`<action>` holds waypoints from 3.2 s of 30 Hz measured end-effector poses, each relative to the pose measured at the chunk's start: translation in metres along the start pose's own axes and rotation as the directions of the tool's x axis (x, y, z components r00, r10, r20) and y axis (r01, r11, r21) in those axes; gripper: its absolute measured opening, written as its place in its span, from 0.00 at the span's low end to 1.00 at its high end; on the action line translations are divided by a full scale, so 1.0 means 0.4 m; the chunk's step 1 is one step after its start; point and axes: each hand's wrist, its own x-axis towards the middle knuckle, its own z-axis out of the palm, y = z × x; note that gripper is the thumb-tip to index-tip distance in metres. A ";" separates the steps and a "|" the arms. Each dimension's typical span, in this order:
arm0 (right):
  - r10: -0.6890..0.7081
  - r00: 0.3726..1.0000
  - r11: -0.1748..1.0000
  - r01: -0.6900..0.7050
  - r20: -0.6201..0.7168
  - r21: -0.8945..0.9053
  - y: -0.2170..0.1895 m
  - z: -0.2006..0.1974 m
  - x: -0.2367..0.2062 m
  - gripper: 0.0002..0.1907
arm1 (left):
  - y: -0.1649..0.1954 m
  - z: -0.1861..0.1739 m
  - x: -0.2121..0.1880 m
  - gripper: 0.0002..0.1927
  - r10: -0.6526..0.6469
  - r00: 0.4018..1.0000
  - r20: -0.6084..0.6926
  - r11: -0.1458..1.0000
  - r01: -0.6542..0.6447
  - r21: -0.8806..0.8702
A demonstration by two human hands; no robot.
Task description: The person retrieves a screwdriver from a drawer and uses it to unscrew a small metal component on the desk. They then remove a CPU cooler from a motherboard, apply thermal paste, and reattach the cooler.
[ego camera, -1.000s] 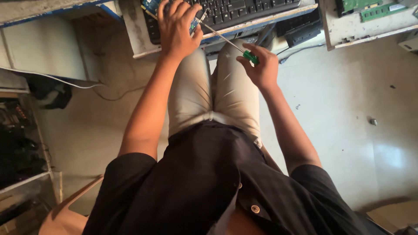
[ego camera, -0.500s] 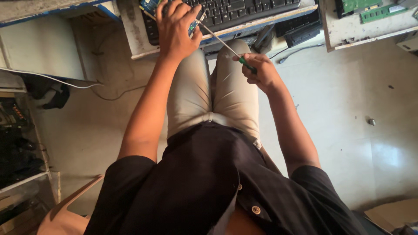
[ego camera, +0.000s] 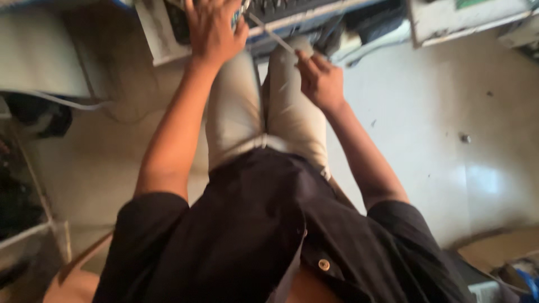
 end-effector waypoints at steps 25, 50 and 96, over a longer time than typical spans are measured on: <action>0.202 0.967 0.859 -0.252 0.157 0.446 -0.105 -0.154 0.065 0.14 | 0.029 -0.116 -0.018 0.24 -0.182 0.928 -0.325 0.912 0.036 -0.408; 0.044 0.991 0.919 -0.089 0.124 0.384 -0.272 -0.277 0.129 0.16 | 0.099 -0.286 -0.004 0.14 -0.109 0.925 -0.363 0.938 -0.025 -0.345; 0.025 0.999 0.990 -0.020 -0.029 0.143 -0.381 -0.475 0.130 0.18 | 0.168 -0.344 -0.023 0.13 0.073 0.985 -0.155 0.960 -0.111 -0.256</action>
